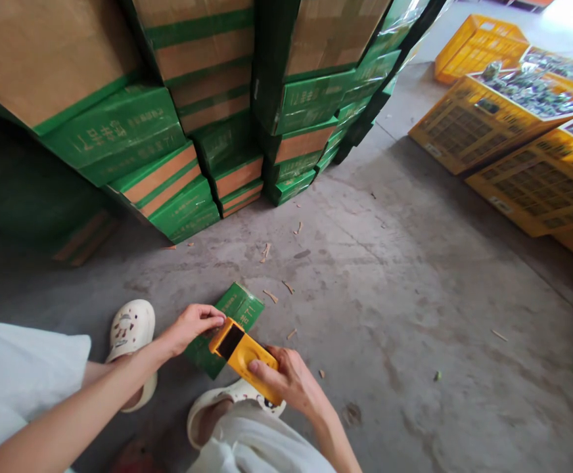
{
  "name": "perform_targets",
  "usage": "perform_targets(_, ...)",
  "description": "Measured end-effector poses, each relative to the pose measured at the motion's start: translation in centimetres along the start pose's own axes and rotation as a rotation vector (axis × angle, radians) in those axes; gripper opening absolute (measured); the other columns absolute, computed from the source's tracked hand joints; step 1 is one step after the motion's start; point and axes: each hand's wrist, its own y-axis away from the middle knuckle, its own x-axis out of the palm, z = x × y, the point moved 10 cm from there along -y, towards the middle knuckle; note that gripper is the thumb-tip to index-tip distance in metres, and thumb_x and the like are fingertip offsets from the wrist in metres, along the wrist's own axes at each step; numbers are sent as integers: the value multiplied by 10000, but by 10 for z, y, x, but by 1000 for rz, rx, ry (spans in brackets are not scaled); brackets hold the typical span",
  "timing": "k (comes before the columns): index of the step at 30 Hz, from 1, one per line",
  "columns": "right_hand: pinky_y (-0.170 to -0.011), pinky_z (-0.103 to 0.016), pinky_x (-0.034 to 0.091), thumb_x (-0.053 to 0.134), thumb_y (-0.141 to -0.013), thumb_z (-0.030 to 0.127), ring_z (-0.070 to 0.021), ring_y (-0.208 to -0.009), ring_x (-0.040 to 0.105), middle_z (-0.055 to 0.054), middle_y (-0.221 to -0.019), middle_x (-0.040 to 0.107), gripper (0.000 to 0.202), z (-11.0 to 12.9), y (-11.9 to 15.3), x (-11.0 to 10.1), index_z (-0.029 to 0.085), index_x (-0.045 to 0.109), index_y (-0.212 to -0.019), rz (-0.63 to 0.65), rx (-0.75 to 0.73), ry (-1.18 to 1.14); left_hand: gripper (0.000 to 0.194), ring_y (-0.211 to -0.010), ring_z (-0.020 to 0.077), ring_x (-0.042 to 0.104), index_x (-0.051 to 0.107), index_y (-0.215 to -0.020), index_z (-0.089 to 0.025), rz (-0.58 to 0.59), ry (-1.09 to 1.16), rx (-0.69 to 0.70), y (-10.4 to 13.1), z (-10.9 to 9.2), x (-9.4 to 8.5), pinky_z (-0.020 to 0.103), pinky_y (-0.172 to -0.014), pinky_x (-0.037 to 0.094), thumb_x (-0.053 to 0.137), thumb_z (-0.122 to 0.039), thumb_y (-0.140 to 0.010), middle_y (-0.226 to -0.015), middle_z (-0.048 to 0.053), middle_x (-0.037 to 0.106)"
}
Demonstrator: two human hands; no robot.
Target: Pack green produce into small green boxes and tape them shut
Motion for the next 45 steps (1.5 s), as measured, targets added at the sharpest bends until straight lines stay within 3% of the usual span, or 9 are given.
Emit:
perform_targets(4, -531, -268, 287, 529, -868, 805, -144, -619, 420, 16, -673, 506, 610, -31, 25, -18, 203, 586, -786, -40, 48, 22, 385, -651, 148, 626, 817, -880, -158, -170, -68, 136, -19, -21, -68, 272, -655, 494, 852, -480, -672, -744, 34, 751)
perform_targets(8, -541, -272, 280, 532, -862, 795, -143, -618, 413, 25, -656, 489, 607, -54, 35, -23, 195, 584, -781, -59, 82, 76, 375, -661, 145, 626, 820, -882, -154, -184, -112, 176, -29, -19, -92, 259, -645, 483, 831, -482, -702, -741, 36, 749)
perform_targets(21, -538, -267, 279, 539, -832, 797, -130, -601, 380, 39, -627, 422, 601, -79, 3, -14, 209, 520, -709, -98, 117, 120, 424, -718, 189, 687, 804, -919, -159, -189, -200, 81, -58, 34, -66, 278, -645, 510, 761, -530, -719, -786, 59, 782)
perform_targets(26, -547, -267, 277, 485, -841, 809, -141, -619, 426, 29, -632, 427, 611, -81, -14, -9, 215, 496, -697, -101, 151, 184, 383, -1043, 273, 747, 795, -1056, -174, -232, -253, 68, -60, 55, -42, 400, -956, 563, 676, -476, -852, -1092, 113, 814)
perform_targets(32, -547, -265, 278, 476, -838, 813, -142, -620, 438, 27, -628, 429, 616, -81, -23, -5, 210, 513, -713, -85, 164, 185, 638, -1437, 327, 543, 533, -1525, -178, -404, -570, 182, -45, 29, -53, 520, -1219, 407, 624, -373, -925, -1503, 189, 596)
perform_targets(36, -544, -262, 276, 488, -818, 831, -141, -621, 431, 26, -631, 429, 632, -79, -22, -2, 208, 513, -711, -114, 159, 162, 664, -1445, 324, 528, 424, -1622, -264, -247, -797, 429, -8, 19, 3, 499, -1199, 432, 542, -458, -998, -1591, 152, 514)
perform_targets(40, -534, -253, 269, 489, -813, 845, -136, -609, 423, 28, -614, 419, 647, -72, -23, -4, 211, 500, -686, -144, 162, 171, 1428, -1518, 574, 307, 78, -1718, -313, -256, -1068, 390, 21, 30, 43, 720, -1134, 352, 917, -583, -594, -1787, 215, 34)
perform_targets(42, -528, -249, 265, 496, -819, 838, -131, -603, 422, 27, -610, 418, 645, -63, -25, -5, 208, 502, -681, -149, 151, 178, 1484, -1519, 584, 287, 23, -1714, -342, -253, -1126, 351, 22, 28, 42, 724, -1119, 341, 942, -498, -559, -1789, 209, -42)
perform_targets(45, -522, -246, 275, 517, -824, 826, -125, -598, 421, 26, -613, 420, 642, -36, -37, -3, 202, 506, -673, -129, 92, 164, 1392, -1499, 546, 353, 6, -1710, -383, -194, -1121, 282, 14, 20, 15, 679, -1103, 377, 889, -423, -634, -1795, 187, -4)
